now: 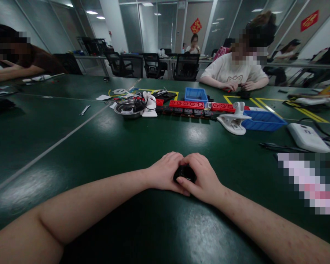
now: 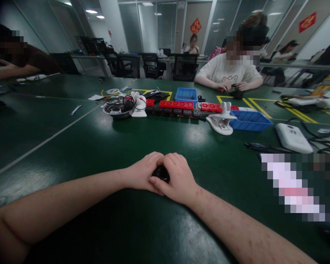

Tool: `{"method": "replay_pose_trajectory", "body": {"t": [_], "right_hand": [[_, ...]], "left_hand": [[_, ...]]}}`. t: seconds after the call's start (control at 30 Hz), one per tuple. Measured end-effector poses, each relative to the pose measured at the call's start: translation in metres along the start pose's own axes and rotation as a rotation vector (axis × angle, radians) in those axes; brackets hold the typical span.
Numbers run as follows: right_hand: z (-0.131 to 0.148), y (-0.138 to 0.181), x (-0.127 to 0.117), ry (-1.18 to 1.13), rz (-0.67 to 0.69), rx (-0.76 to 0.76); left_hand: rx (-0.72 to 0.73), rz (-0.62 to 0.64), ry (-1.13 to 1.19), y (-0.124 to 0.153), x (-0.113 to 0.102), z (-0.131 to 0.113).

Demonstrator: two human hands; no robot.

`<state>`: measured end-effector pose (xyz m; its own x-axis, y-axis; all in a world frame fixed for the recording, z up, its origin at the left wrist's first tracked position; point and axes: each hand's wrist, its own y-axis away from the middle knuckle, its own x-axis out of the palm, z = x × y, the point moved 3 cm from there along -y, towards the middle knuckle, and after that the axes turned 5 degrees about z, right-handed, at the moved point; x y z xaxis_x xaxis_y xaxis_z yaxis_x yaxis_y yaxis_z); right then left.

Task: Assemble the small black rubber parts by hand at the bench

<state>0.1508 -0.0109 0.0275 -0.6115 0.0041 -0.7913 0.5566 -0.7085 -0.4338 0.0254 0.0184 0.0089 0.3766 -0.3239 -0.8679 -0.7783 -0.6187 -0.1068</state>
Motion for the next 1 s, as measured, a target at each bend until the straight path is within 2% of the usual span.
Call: {"method": "replay_pose_trajectory", "body": {"t": [0.23,0.73,0.87,1.0], "right_hand": [[-0.002,-0.001,0.004,0.011,0.072,0.049],[0.011,0.001,-0.001,-0.191,0.070,-0.250],[0.011,0.003,-0.001,-0.234,0.049,-0.254],[0.009,0.004,-0.003,-0.183,0.023,-0.205]], "left_hand": [[-0.012,0.004,-0.045,-0.001,0.002,0.004],[0.044,0.035,0.048,-0.001,0.001,0.007],[0.046,0.031,0.072,0.000,-0.001,0.006],[0.074,0.045,0.007,0.000,0.002,0.005]]}}
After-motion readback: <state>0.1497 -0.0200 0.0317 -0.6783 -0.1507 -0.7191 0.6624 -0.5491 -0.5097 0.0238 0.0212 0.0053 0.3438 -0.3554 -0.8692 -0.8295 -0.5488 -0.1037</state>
